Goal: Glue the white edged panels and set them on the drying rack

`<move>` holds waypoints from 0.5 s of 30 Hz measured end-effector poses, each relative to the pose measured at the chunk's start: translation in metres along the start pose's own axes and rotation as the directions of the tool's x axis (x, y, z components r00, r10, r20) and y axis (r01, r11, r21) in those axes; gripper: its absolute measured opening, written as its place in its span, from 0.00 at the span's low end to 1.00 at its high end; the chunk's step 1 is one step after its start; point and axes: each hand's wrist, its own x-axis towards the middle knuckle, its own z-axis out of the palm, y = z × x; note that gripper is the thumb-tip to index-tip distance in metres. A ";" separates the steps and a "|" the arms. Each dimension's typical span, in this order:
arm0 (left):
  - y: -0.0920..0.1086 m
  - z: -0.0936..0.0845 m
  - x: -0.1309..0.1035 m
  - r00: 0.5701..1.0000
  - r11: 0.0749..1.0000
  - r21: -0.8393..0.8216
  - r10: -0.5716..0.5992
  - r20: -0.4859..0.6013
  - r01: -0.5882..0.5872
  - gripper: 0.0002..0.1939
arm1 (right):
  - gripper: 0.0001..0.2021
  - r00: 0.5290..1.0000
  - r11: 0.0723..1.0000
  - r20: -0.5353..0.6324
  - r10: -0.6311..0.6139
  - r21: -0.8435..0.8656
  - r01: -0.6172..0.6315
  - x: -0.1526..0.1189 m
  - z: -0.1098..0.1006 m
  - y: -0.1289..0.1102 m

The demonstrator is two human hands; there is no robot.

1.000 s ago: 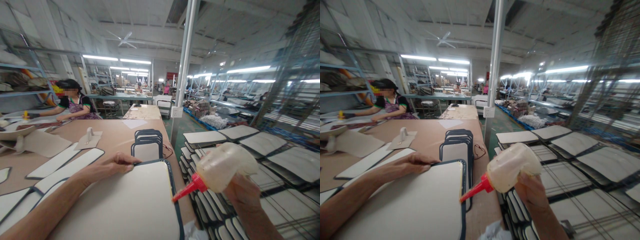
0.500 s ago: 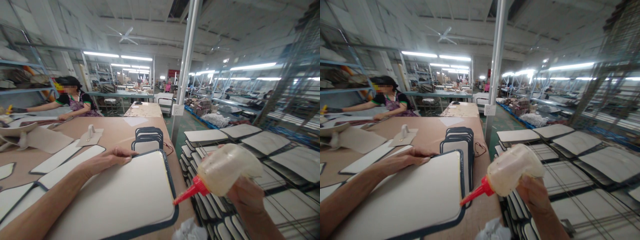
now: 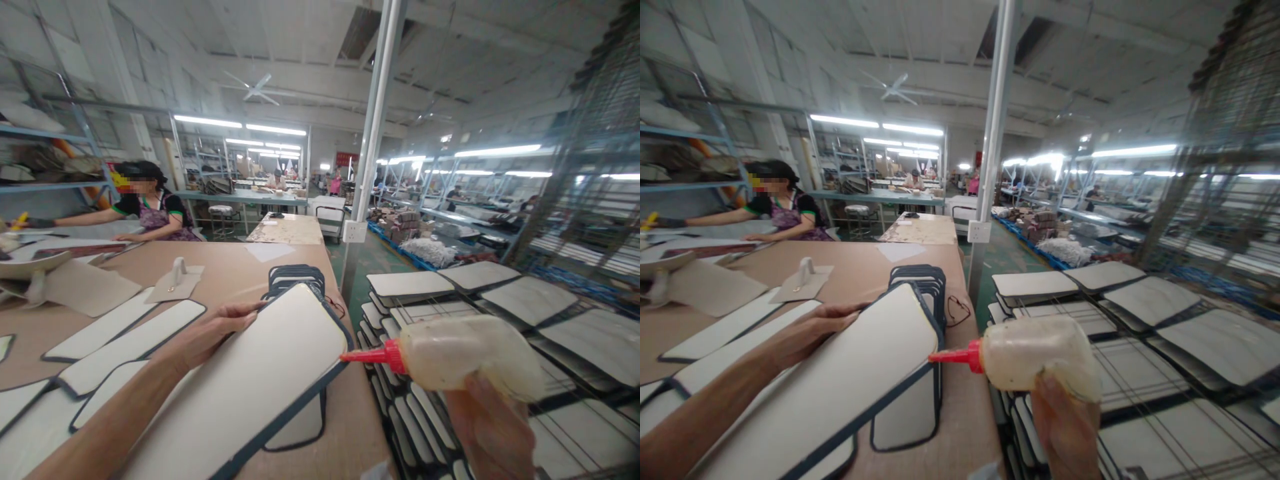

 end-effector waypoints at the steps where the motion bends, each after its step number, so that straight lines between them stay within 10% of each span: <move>1: -0.002 0.002 0.002 1.000 1.000 -0.019 0.010 -0.005 -0.011 0.25 | 0.33 1.000 1.000 -0.015 -0.027 0.005 0.027 0.000 0.000 0.002; 15: -0.023 0.036 0.014 0.984 0.956 -0.274 0.060 -0.166 -0.104 0.27 | 0.30 0.996 0.996 -0.055 -0.077 0.045 0.079 0.005 0.018 0.011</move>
